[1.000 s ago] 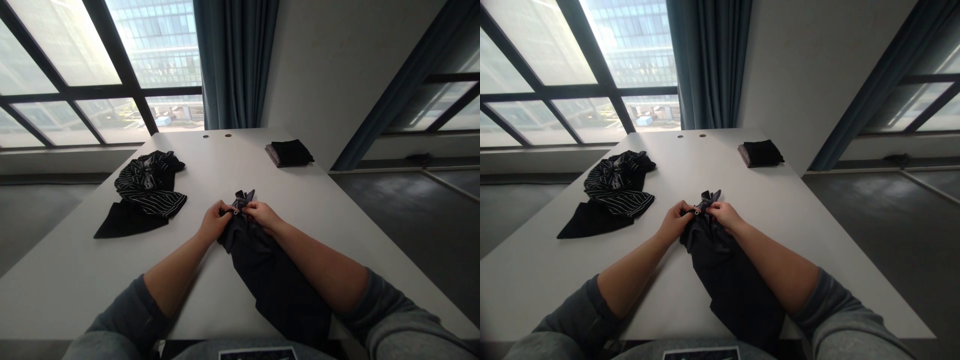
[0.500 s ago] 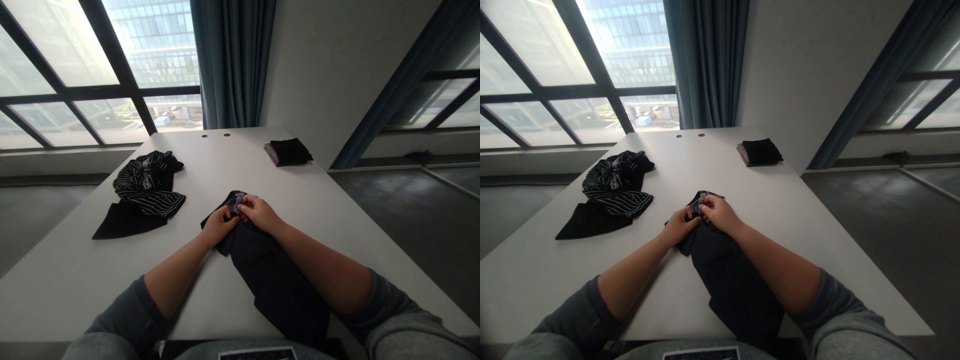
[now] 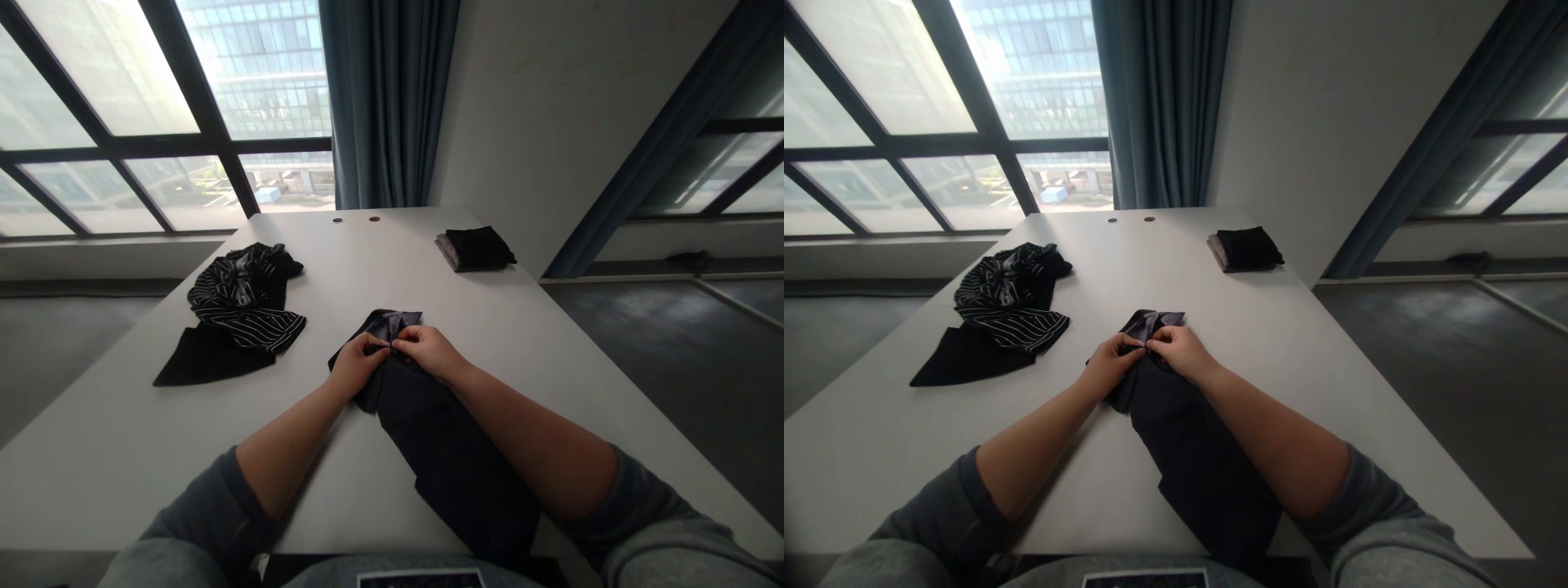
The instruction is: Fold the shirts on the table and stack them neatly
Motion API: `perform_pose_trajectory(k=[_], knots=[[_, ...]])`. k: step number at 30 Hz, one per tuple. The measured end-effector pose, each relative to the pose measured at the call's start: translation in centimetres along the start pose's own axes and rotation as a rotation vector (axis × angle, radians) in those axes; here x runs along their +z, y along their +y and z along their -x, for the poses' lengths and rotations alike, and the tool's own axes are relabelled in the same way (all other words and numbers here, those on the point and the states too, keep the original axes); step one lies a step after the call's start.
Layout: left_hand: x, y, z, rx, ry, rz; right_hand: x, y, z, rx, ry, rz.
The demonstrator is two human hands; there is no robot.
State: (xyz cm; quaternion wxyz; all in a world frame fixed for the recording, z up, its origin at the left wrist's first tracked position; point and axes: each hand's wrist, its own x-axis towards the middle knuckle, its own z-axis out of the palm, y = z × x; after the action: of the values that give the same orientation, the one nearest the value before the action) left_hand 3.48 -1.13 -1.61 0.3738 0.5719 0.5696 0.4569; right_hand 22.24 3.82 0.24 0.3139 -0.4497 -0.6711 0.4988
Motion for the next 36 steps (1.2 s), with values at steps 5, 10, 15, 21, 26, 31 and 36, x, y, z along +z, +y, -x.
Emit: perform_pose_trajectory(k=[5, 10, 15, 21, 26, 31, 36], knots=[[-0.7, 0.5, -0.1, 0.052, -0.098, 0.16, -0.9, 0.4, -1.0, -0.163, 0.232, 0.431], [-3.3, 1.0, -0.6, 0.176, -0.126, -0.141, -2.9, -1.1, -0.5, -0.17, 0.022, 0.452], [-5.6, 1.5, -0.7, 0.092, 0.075, -0.761, -5.9, -1.6, 2.3, -0.057, -0.293, 0.76], [-2.1, 1.9, 1.1, 0.028, -0.256, -0.958, -3.4, -0.7, 5.1, 0.025, -0.414, 0.668], [-3.3, 3.5, -0.1, 0.158, -0.449, -1.042, 0.1, -2.6, 5.0, -0.047, -0.427, 0.541], [-14.2, 11.7, -5.6, 0.274, -0.11, -1.282, 3.6, -9.0, 0.8, -0.29, -0.217, 0.182], [-23.8, 15.7, -14.0, 0.166, 0.264, -1.303, 3.6, -11.7, -10.0, -0.414, 0.006, 0.445]])
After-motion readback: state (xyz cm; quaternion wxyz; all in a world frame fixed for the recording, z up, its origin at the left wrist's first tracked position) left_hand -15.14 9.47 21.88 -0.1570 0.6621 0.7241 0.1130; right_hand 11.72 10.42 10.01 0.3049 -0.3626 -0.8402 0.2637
